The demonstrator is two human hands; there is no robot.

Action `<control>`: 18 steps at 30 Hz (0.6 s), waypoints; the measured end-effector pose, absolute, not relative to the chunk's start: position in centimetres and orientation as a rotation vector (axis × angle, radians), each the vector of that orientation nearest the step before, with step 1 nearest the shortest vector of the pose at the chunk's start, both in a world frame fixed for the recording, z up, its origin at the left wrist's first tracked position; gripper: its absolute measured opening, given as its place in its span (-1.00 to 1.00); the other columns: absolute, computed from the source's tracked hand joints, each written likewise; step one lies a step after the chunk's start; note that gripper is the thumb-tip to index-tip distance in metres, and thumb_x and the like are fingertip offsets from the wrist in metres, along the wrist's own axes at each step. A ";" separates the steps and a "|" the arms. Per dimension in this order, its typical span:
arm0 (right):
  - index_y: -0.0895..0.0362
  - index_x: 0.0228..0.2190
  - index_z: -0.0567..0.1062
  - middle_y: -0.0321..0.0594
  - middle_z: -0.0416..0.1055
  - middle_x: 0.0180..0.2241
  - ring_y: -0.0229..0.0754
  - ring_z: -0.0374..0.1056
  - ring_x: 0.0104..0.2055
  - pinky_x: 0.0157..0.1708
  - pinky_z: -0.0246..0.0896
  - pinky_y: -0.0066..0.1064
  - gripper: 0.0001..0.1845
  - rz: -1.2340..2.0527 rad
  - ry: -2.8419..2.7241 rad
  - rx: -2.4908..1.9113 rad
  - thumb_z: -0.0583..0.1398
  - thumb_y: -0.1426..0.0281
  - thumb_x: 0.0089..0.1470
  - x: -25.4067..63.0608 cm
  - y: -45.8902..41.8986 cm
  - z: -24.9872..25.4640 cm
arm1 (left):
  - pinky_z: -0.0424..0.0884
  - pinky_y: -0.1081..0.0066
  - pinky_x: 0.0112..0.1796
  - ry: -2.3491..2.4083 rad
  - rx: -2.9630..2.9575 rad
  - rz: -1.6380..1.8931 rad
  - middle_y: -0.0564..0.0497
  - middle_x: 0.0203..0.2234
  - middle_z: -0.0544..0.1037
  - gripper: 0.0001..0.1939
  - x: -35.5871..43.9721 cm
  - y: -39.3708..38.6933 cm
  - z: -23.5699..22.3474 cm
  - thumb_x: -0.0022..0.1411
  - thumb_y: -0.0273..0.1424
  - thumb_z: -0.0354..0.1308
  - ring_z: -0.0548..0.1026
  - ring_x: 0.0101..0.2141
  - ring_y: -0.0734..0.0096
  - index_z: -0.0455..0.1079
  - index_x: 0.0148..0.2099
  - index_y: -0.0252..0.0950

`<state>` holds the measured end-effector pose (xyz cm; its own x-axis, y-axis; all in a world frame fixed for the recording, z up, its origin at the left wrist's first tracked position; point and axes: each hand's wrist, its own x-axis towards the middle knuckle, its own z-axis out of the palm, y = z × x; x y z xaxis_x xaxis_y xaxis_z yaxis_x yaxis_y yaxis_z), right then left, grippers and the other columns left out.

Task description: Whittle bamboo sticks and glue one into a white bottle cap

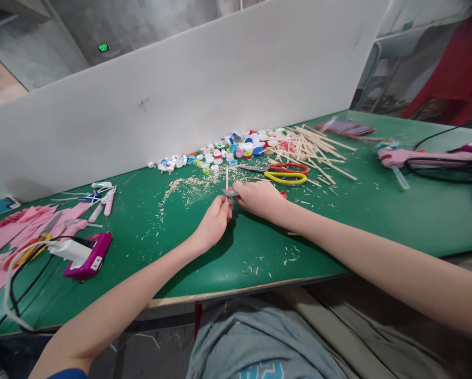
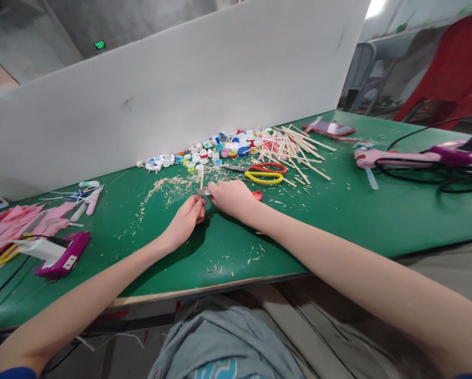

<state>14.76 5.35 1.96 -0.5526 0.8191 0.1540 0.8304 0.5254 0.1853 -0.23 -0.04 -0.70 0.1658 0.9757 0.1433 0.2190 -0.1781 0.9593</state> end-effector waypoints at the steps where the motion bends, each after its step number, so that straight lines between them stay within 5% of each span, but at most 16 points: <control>1: 0.27 -0.04 0.36 -0.17 0.30 -0.24 -0.27 0.30 -0.23 -0.18 0.33 -0.35 -0.65 -0.358 -2.718 -1.445 0.09 0.22 0.35 14.7 5.2 2.1 | 0.05 0.48 -0.50 1.180 1.567 1.096 0.16 -0.59 0.13 -0.83 -0.2 0.0 -0.8 0.39 -0.42 -0.20 0.07 -0.57 0.55 0.14 -0.27 -0.30; 18: 0.29 -0.05 0.36 -0.16 0.30 -0.24 -0.27 0.30 -0.23 -0.17 0.34 -0.35 -0.66 -0.321 -2.733 -1.510 0.10 0.25 0.34 13.9 4.5 1.9 | 0.09 0.49 -0.49 1.236 1.512 1.152 0.15 -0.60 0.13 -0.76 -0.2 -0.3 -0.4 0.38 -0.44 -0.16 0.08 -0.56 0.56 0.10 -0.40 -0.29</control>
<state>13.87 4.54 1.94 -0.5369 0.8375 0.1010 0.8381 0.5160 0.1768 -0.16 -0.27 -0.41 0.0885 0.9865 0.1380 0.2073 -0.1537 0.9661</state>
